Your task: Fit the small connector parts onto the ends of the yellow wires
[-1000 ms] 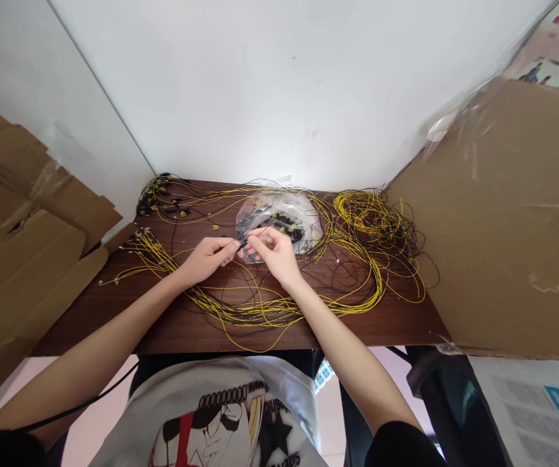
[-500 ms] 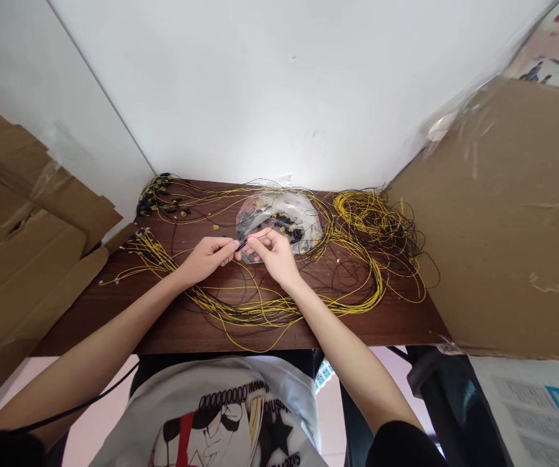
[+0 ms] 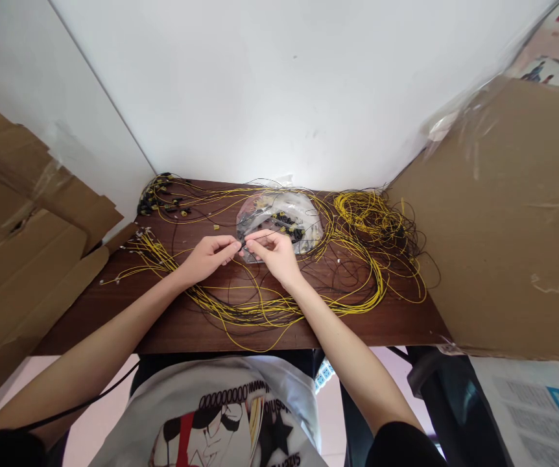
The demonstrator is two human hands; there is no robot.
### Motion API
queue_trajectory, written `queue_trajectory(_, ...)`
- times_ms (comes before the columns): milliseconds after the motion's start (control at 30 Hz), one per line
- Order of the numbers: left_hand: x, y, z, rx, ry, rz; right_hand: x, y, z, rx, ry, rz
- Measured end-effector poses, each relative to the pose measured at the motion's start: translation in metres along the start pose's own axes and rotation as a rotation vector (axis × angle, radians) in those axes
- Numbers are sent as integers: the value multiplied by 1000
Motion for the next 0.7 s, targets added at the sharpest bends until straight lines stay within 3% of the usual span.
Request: queue_trajectory(700,1,1,1,28,11,-76,-3,3,0,-49,-14,104)
Point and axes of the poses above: each hand's wrist, its own z-axis towards the middle knuckle, its own x-axis out of the back of the hand, y = z × x, the point moved 9 cm from there along z, towards the middle knuckle, and after that the axes turned 11 degrees about z, right-handed, at the moved point
